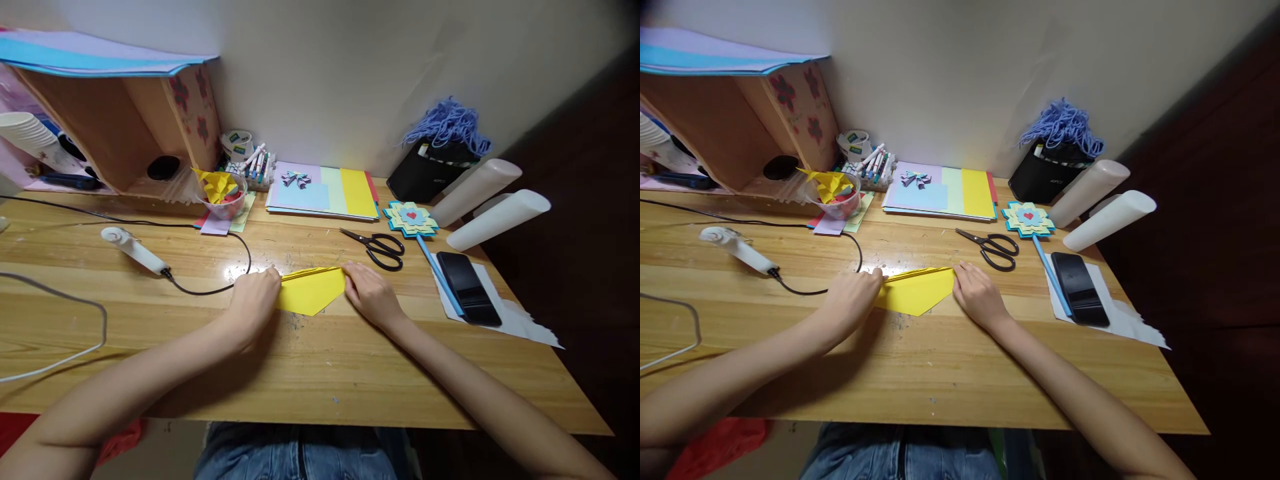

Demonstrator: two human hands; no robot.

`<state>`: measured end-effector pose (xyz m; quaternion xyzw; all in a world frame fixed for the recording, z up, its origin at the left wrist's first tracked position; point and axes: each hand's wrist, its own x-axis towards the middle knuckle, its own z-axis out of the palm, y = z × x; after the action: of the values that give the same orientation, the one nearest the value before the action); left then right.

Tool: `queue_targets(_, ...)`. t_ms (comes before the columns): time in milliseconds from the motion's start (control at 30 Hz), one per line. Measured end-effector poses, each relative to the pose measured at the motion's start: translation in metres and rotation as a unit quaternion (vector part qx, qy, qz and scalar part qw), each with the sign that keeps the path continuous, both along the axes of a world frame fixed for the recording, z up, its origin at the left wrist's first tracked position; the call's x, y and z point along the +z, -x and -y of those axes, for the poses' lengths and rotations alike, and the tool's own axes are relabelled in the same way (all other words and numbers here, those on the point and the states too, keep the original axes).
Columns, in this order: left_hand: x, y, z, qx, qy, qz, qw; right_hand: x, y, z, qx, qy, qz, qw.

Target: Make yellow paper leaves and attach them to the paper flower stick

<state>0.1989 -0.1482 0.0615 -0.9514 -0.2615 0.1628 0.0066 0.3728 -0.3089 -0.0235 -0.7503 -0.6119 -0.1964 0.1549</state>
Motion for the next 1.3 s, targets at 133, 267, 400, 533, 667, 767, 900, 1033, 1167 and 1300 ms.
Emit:
queue_targets(133, -0.012, -0.009, -0.015, 0.008, -0.002, 0.103, 0.995, 0.011, 0.001, -0.015, 0.010, 0.022, 0.014, 1.000)
queue_targets(267, -0.031, -0.015, -0.028, -0.005, 0.106, 0.189, 0.976, 0.021, 0.003, -0.029, 0.058, 0.053, 0.016, 0.997)
queue_targets(400, -0.042, -0.015, -0.032, -0.004, 0.163, 0.230, 0.959, 0.020, 0.006, -0.039, 0.151, 0.072, 0.024, 0.986)
queue_targets(533, -0.044, -0.015, -0.031, 0.002, 0.189, 0.232, 0.954, 0.016, 0.006, -0.045, 0.168, 0.084, 0.006, 0.982)
queue_targets(667, -0.044, -0.016, -0.029, 0.000, 0.230, 0.238, 0.943, 0.017, 0.007, -0.047, 0.159, 0.076, -0.007, 0.984)
queue_targets(767, -0.046, -0.017, -0.027, -0.004, 0.259, 0.249, 0.933, 0.022, 0.009, -0.045, 0.160, 0.055, 0.012, 0.986)
queue_targets(900, -0.052, -0.018, -0.029, 0.000, 0.301, 0.260, 0.918, 0.029, 0.011, -0.040, 0.166, 0.030, 0.030, 0.985)
queue_targets(1033, -0.047, -0.017, -0.028, -0.010, 0.300, 0.298, 0.906, 0.037, 0.012, -0.038, 0.163, 0.014, -0.023, 0.986)
queue_targets(1167, -0.026, -0.008, -0.016, -0.077, 0.158, 0.392, 0.903, 0.052, 0.017, -0.037, 0.172, -0.011, -0.094, 0.981)
queue_targets(1300, -0.011, 0.003, -0.009, -0.201, -0.047, 0.471, 0.858, 0.069, 0.021, -0.034, 0.184, -0.095, -0.094, 0.974)
